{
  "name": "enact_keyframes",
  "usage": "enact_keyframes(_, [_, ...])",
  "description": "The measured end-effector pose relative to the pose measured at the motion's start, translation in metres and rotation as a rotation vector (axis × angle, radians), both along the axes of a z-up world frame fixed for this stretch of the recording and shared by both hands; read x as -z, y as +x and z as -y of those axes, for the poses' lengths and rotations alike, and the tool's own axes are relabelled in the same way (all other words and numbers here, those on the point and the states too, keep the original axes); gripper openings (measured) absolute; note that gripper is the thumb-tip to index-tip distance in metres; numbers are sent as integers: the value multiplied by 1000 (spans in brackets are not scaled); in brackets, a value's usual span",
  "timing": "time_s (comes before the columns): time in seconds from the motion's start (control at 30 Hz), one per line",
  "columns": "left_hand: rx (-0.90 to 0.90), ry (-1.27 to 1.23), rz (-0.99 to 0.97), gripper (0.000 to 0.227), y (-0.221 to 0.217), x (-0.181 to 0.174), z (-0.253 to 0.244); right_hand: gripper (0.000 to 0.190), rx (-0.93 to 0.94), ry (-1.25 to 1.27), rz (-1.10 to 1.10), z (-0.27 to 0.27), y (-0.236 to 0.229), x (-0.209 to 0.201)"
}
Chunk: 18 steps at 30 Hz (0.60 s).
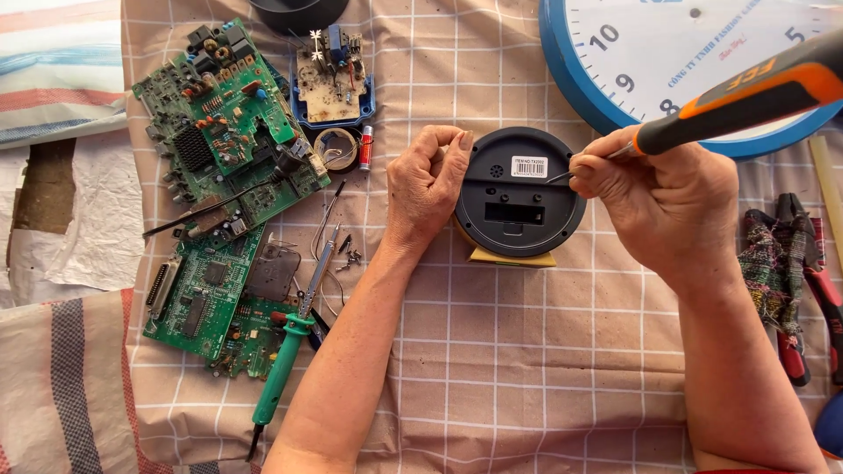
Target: The person uses a screwdriver to remove screws from the back of a small yellow alarm clock. After removing the screws, they insert a battery into the clock's battery compartment and then flip the clock over to show the front face.
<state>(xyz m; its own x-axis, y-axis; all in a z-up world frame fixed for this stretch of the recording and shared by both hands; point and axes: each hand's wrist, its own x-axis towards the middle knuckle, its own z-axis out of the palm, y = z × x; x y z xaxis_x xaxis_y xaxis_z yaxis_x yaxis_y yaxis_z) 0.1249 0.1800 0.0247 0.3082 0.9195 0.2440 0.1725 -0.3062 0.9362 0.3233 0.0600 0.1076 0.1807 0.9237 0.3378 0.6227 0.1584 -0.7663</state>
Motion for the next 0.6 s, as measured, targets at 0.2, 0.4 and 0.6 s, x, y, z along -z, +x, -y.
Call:
enact_keyframes(0.2, [5, 5, 13, 20, 0, 0, 1, 12, -68, 1, 71, -4, 3, 9])
enact_keyframes(0.4, [5, -12, 14, 20, 0, -1, 1, 11, -80, -19, 91, -7, 1, 14])
enact_keyframes(0.6, [-9, -1, -3, 20, 0, 2, 0, 13, -139, -52, -24, -9, -6, 8])
